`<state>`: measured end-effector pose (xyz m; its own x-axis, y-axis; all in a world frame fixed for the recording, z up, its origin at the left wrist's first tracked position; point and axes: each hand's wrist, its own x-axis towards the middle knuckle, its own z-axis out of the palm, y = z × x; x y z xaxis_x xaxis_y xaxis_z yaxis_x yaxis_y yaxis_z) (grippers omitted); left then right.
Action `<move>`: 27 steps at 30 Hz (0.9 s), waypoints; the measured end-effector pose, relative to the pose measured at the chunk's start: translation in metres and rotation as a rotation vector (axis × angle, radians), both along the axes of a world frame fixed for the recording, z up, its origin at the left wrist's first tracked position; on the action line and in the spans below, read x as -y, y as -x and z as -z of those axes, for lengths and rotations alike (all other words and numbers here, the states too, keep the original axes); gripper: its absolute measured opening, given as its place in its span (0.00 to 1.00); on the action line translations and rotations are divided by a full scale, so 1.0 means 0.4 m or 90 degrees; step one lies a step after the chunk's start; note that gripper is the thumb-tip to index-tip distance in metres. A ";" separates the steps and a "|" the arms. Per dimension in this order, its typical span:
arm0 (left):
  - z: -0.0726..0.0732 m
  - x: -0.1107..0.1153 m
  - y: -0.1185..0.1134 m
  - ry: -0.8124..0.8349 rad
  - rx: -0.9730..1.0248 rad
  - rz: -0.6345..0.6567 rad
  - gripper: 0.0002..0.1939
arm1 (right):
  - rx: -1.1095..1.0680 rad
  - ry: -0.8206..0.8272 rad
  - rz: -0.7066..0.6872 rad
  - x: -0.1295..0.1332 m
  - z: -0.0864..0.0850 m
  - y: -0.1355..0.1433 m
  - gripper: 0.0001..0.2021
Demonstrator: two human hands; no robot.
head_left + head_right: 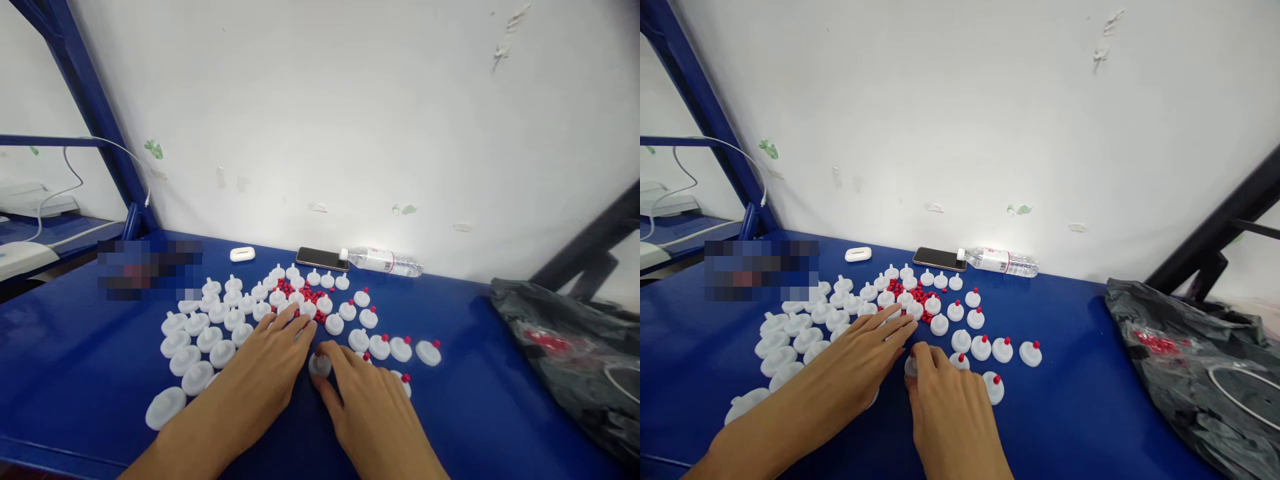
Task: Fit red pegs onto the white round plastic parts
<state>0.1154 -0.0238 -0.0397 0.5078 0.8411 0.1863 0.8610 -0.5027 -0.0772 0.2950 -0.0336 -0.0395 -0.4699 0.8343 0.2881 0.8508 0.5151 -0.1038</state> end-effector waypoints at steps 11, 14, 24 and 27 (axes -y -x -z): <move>0.022 -0.002 0.016 0.053 0.008 0.005 0.35 | 0.015 0.013 0.008 0.002 -0.014 0.003 0.13; -0.002 -0.001 0.008 0.079 0.015 0.015 0.33 | -0.008 -0.001 0.002 0.007 -0.007 -0.009 0.15; -0.065 0.026 -0.016 0.078 0.066 0.087 0.22 | 0.017 -0.024 -0.059 0.030 0.009 -0.074 0.18; -0.063 0.030 -0.013 0.084 0.078 0.083 0.19 | 0.021 0.013 -0.064 0.031 -0.001 -0.069 0.13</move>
